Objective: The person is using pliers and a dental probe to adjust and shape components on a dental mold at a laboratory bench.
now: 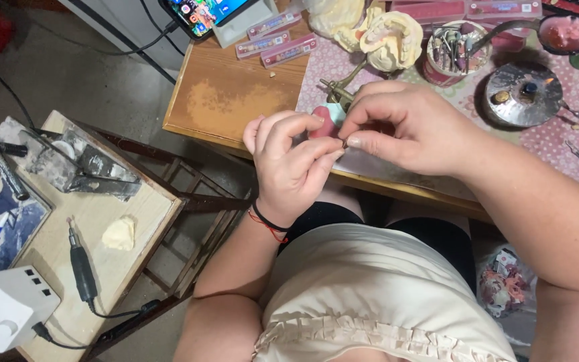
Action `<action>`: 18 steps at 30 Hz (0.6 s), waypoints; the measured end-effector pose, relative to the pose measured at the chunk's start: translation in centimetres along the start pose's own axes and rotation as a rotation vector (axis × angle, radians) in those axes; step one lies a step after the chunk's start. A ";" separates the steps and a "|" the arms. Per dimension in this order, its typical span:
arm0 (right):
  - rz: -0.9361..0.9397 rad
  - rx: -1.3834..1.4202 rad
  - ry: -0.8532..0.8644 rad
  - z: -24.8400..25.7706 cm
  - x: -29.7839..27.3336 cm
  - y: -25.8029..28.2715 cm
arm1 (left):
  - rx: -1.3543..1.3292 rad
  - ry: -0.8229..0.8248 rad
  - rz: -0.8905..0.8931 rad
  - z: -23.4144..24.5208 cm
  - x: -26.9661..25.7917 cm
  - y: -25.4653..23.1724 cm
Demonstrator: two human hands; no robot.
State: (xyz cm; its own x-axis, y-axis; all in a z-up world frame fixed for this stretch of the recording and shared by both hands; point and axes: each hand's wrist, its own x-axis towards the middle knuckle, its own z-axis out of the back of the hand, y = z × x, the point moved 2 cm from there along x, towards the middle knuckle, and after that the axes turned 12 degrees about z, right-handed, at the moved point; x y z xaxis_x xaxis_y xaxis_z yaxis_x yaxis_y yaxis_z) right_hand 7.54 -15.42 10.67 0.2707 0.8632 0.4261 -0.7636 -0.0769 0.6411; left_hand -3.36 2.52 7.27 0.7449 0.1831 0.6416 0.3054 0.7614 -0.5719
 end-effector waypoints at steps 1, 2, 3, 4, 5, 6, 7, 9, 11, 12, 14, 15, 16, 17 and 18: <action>0.014 -0.019 -0.015 -0.1 -0.1 -0.1 | 0.031 -0.006 -0.028 0.0 0.0 -0.1; 0.027 -0.037 -0.031 -0.2 -0.3 -0.2 | 0.061 -0.009 -0.055 0.0 0.0 -0.2; 0.026 -0.034 -0.030 -0.4 -0.3 -0.3 | 0.063 -0.007 -0.052 0.0 -0.1 -0.2; 0.049 -0.055 -0.032 -0.6 -0.4 -0.3 | 0.073 -0.005 -0.050 -0.1 -0.1 -0.1; 0.071 -0.077 -0.034 -0.8 -0.5 -0.4 | 0.084 -0.004 -0.047 -0.2 -0.2 -0.1; 0.068 -0.075 -0.036 -0.9 -0.6 -0.6 | 0.083 0.000 -0.047 -0.1 -0.2 -0.3; 0.064 -0.097 -0.058 -1.0 -0.9 -0.9 | 0.086 -0.005 -0.034 0.1 -0.2 -0.4; 0.061 -0.119 -0.081 -1.1 -1.1 -1.3 | 0.088 -0.008 -0.023 0.3 -0.1 -0.6; 0.031 -0.176 -0.152 -1.0 -1.3 -1.6 | 0.109 -0.029 -0.014 0.7 -0.1 -0.8; 0.030 -0.175 -0.153 -1.2 -1.5 -1.9 | 0.109 -0.027 -0.014 0.5 -0.4 -0.8; -0.003 -0.202 -0.165 -1.4 -1.7 -2.4 | 0.100 -0.027 -0.032 0.3 -0.9 -1.0; -0.002 -0.201 -0.165 -1.5 -1.8 -2.5 | 0.102 -0.028 -0.031 0.1 -1.0 -1.1; 0.005 -0.199 -0.170 -1.6 -1.8 -2.5 | 0.115 -0.032 -0.037 -0.1 -1.1 -1.1; 0.011 -0.198 -0.176 -1.7 -1.8 -2.5 | 0.129 -0.036 -0.042 -0.3 -1.2 -1.2; 0.012 -0.196 -0.175 -1.8 -1.9 -2.5 | 0.130 -0.037 -0.041 -0.4 -1.2 -1.2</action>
State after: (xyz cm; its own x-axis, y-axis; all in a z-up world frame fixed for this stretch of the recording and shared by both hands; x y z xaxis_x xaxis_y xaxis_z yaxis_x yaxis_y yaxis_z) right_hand 7.86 -15.95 7.11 0.3447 0.7623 0.5479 -0.8621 0.0261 0.5060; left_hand -4.40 1.12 7.00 0.7103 0.1711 0.6828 0.2536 0.8426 -0.4750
